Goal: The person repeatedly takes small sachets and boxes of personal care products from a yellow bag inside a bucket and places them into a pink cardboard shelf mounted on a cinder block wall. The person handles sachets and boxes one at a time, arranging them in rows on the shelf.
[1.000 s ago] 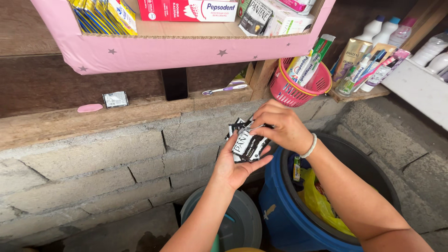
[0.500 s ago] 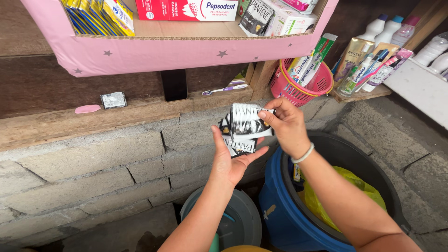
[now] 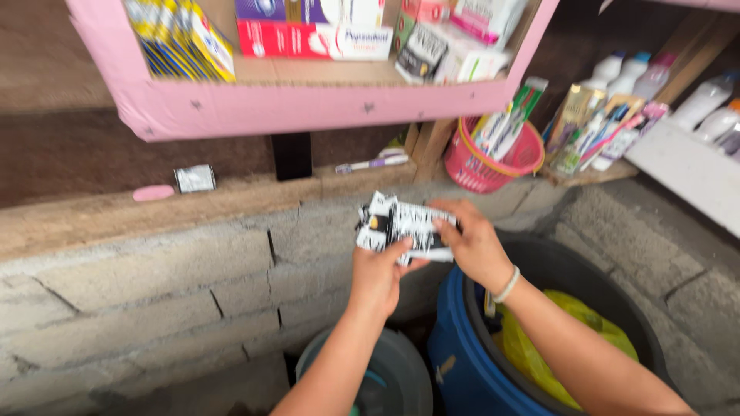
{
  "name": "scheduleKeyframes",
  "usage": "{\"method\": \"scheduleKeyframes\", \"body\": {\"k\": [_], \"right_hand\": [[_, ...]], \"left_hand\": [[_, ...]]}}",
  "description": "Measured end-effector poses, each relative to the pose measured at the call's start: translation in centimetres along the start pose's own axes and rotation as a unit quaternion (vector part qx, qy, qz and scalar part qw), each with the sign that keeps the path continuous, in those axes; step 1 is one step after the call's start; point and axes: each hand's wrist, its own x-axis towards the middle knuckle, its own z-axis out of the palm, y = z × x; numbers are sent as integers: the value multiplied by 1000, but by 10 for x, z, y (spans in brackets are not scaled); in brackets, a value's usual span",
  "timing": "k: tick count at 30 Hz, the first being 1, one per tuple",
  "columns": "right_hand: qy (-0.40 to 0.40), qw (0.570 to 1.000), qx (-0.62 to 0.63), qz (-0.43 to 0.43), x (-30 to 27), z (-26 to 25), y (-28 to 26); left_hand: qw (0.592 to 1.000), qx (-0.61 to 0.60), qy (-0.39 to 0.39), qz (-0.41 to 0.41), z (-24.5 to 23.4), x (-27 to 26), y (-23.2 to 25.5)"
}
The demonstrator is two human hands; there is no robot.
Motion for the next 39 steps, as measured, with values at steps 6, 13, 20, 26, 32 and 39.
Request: {"method": "scheduleKeyframes", "body": {"k": [6,13,20,26,32,39], "right_hand": [[-273,935,178,141,32,-24,19],[-295,953,-32,57,36,-16,-2],[-85,985,-97,-117,95,-88,-49],[87,985,-97,-110,224,-127,-85],[-31,952,-275,-132,313,-73,-54],[-129,920,-352,-115,330,-37,-8]], "left_hand": [[998,55,-5,-23,-6,-6,-5],[998,-4,8,-57,-5,-21,5],[996,-42,54,-59,-10,-22,27],[993,-50,43,-93,-14,-21,24],[992,-60,55,-100,-27,-13,20],[991,-55,75,-97,-43,-4,27]]}}
